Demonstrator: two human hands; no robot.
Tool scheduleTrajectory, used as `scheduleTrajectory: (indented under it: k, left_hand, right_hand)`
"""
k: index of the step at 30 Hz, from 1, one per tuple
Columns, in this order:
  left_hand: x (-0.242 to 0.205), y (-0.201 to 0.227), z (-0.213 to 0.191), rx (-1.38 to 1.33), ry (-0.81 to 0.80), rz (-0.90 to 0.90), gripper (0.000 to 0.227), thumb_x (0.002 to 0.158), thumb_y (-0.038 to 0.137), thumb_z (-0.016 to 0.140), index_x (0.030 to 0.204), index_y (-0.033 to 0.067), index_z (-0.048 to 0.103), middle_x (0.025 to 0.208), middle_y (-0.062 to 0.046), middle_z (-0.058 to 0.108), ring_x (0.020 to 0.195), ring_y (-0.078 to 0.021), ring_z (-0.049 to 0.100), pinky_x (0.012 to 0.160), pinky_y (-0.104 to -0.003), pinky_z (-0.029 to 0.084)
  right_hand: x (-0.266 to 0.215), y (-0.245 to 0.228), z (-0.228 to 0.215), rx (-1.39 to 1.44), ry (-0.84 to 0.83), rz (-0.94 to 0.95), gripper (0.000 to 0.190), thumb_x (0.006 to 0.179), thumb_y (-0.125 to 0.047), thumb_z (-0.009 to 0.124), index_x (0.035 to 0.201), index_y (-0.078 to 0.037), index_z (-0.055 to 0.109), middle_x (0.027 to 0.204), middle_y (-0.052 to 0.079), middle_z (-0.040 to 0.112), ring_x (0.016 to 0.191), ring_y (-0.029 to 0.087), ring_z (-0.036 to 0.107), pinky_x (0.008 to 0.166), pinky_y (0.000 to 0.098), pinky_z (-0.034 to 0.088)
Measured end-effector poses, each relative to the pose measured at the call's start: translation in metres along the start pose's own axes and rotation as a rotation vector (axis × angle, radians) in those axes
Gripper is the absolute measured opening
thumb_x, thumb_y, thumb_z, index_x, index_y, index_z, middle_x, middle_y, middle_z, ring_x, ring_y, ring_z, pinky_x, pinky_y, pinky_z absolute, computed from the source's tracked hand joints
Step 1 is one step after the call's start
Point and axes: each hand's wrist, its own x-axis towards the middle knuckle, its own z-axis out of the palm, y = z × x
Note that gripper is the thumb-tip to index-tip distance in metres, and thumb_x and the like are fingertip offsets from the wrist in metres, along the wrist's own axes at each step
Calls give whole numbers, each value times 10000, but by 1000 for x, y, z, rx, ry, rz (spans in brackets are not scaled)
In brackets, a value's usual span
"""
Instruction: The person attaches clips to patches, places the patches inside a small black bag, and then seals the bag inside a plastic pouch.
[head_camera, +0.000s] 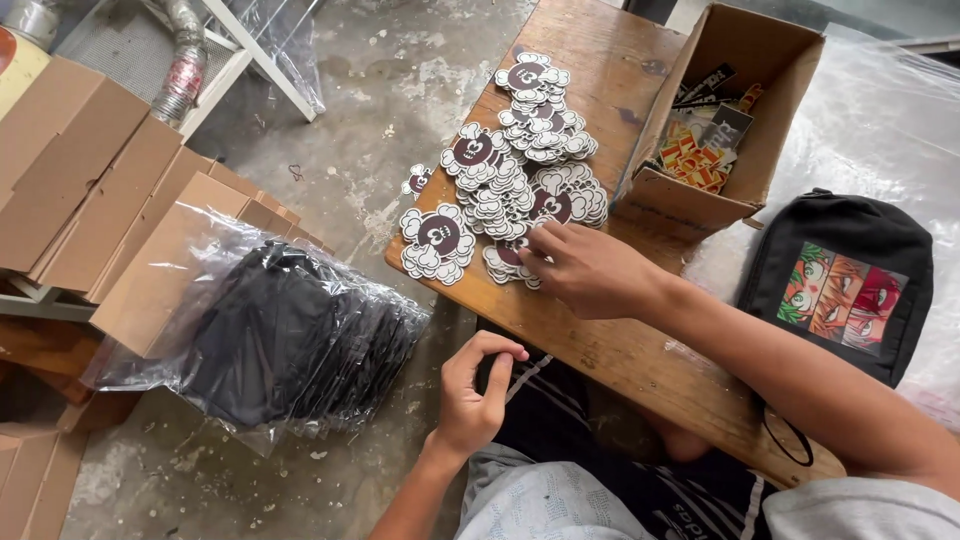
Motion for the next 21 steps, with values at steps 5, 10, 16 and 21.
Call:
scheduleTrajectory:
  k: [5, 10, 16, 21]
  left_hand:
    - [5, -4, -1, 8, 17, 5, 142, 978, 62, 510, 934, 55, 644, 864, -67, 677, 815, -189, 664, 779, -297, 546]
    - [11, -11, 20, -47, 35, -85, 154, 979, 65, 510, 946, 42, 659, 859, -63, 684, 800, -159, 680, 743, -256, 569]
    - [31, -26, 62, -649, -163, -583, 515, 1046, 400, 396, 1111, -77, 579, 902, -255, 655, 708, -317, 718, 622, -501, 649]
    - [72, 2, 118, -956, -749, -803, 587, 1037, 584, 374, 1183, 36, 527, 1019, -275, 682, 828, -424, 728, 706, -617, 593]
  right_hand:
    - [-16, 1, -7, -44, 206, -124, 31, 974, 37, 570, 951, 56, 560, 883, 115, 485, 723, 254, 464, 597, 374, 455]
    - [-35, -2, -28, -137, 492, -122, 69, 992, 22, 627, 959, 79, 606, 890, 117, 497, 695, 248, 497, 594, 354, 470]
    - [-97, -13, -39, -214, 865, 101, 106, 852, 44, 640, 859, -10, 731, 828, 133, 548, 526, 236, 464, 485, 376, 458]
    - [-168, -34, -50, -124, 1022, 152, 131, 779, 58, 676, 819, -19, 774, 776, 122, 564, 469, 195, 419, 426, 369, 428]
